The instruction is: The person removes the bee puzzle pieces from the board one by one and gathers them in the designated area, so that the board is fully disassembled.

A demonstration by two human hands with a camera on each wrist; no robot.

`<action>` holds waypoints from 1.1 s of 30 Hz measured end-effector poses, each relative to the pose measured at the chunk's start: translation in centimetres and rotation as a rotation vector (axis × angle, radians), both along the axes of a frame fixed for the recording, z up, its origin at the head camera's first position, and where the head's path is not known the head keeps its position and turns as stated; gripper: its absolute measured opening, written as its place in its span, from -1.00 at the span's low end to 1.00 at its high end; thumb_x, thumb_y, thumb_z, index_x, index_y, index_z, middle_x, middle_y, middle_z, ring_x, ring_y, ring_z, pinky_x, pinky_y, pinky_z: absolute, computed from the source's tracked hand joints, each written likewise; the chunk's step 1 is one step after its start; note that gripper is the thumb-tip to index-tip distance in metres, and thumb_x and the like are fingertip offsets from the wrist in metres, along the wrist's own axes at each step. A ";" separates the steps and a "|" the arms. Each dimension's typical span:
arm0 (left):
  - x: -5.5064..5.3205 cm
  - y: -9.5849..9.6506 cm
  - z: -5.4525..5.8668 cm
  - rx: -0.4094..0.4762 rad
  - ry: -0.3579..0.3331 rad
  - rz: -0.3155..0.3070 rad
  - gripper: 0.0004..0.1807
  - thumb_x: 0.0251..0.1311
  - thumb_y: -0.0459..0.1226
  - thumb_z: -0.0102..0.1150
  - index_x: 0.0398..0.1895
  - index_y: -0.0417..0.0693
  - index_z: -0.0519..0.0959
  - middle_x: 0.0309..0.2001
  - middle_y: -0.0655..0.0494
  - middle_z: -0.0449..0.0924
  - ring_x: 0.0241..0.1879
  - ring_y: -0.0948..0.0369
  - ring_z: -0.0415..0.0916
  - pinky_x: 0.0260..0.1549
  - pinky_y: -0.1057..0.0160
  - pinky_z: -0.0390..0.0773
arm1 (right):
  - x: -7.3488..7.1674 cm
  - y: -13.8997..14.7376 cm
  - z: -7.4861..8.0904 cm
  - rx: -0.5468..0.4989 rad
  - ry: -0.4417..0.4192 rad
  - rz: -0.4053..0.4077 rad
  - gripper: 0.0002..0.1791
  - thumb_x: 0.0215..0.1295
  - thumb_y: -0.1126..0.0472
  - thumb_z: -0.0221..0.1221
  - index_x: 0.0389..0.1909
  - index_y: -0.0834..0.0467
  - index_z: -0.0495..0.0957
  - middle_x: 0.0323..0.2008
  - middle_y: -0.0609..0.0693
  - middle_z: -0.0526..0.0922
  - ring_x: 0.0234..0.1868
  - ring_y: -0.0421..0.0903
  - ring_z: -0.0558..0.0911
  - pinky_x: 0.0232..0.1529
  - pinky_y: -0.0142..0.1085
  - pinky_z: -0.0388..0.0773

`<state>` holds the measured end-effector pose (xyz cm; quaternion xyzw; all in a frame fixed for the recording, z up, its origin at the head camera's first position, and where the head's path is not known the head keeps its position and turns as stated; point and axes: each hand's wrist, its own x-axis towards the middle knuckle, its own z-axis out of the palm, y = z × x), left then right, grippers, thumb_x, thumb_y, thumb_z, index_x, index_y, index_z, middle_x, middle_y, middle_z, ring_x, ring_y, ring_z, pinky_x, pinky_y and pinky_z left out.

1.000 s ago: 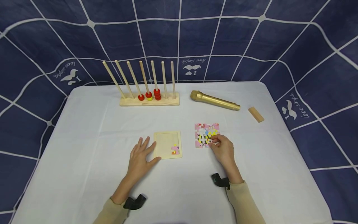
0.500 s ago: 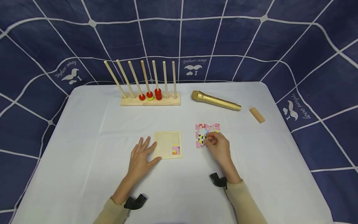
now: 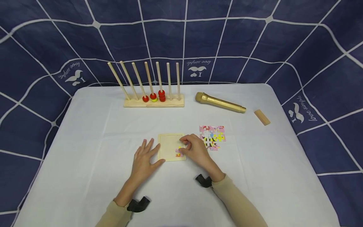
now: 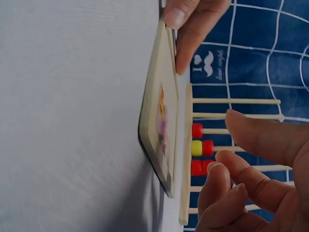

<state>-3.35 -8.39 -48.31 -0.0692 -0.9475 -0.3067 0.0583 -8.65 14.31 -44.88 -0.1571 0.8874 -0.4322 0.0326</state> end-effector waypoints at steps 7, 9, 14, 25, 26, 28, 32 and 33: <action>0.0 0.0 0.1 0.002 0.013 0.001 -0.29 -0.08 -0.07 0.51 0.19 -0.14 0.57 0.39 -0.26 0.29 0.47 -0.26 0.02 0.34 -0.28 0.08 | 0.1 -0.5 0.0 0.049 -0.062 0.010 -0.64 -0.02 0.29 0.47 -0.16 0.23 0.65 -0.37 0.02 0.59 -0.49 -0.22 0.42 -0.46 -0.43 0.33; 0.0 0.0 0.1 0.005 0.008 0.003 -0.28 -0.08 -0.07 0.52 0.19 -0.14 0.56 0.39 -0.26 0.28 0.48 -0.26 0.01 0.34 -0.28 0.06 | 0.1 -0.5 -0.2 0.071 -0.078 0.009 -0.64 -0.04 0.29 0.48 -0.17 0.23 0.65 -0.38 0.00 0.58 -0.50 -0.22 0.41 -0.47 -0.43 0.33; 0.0 0.0 0.1 0.009 0.010 0.004 -0.28 -0.09 -0.08 0.52 0.19 -0.15 0.56 0.39 -0.27 0.29 0.47 -0.26 0.01 0.34 -0.28 0.06 | 0.2 -0.5 -0.6 0.155 -0.120 0.000 -0.68 -0.07 0.27 0.49 -0.25 0.17 0.65 -0.41 -0.04 0.53 -0.51 -0.23 0.40 -0.45 -0.42 0.33; 0.0 0.1 0.1 0.009 0.003 0.002 -0.29 -0.08 -0.09 0.51 0.20 -0.15 0.56 0.40 -0.26 0.28 0.48 -0.25 0.00 0.34 -0.27 0.05 | 0.2 -0.7 -0.8 0.203 -0.132 -0.015 -0.73 -0.11 0.26 0.51 -0.41 0.11 0.60 -0.46 -0.08 0.49 -0.49 -0.22 0.39 -0.42 -0.39 0.30; 0.0 0.1 0.1 0.011 0.001 0.001 -0.29 -0.07 -0.09 0.51 0.20 -0.15 0.56 0.40 -0.26 0.28 0.48 -0.25 -0.01 0.35 -0.27 0.05 | 0.2 -0.7 -0.9 0.199 -0.129 -0.014 -0.74 -0.11 0.27 0.51 -0.42 0.12 0.60 -0.46 -0.08 0.49 -0.49 -0.22 0.39 -0.42 -0.39 0.30; 0.0 0.1 0.1 0.013 -0.001 0.001 -0.29 -0.07 -0.09 0.51 0.20 -0.15 0.56 0.40 -0.26 0.27 0.48 -0.25 -0.01 0.35 -0.27 0.04 | 0.2 -0.7 -0.9 0.197 -0.127 -0.014 -0.73 -0.12 0.28 0.51 -0.42 0.12 0.60 -0.46 -0.07 0.49 -0.48 -0.22 0.39 -0.42 -0.39 0.30; 0.0 0.1 0.1 0.011 0.005 0.000 -0.29 -0.08 -0.10 0.52 0.20 -0.15 0.56 0.39 -0.27 0.28 0.48 -0.26 0.00 0.34 -0.28 0.05 | 0.1 -0.8 -1.0 0.196 -0.127 -0.018 -0.73 -0.13 0.29 0.51 -0.43 0.12 0.59 -0.46 -0.07 0.49 -0.48 -0.22 0.38 -0.42 -0.39 0.29; 0.0 0.1 0.1 0.011 0.005 0.000 -0.29 -0.08 -0.10 0.52 0.19 -0.15 0.56 0.39 -0.27 0.28 0.48 -0.26 0.00 0.34 -0.28 0.05 | 0.2 -0.8 -1.0 0.197 -0.125 -0.020 -0.72 -0.13 0.29 0.51 -0.42 0.12 0.59 -0.46 -0.07 0.49 -0.49 -0.22 0.38 -0.42 -0.39 0.29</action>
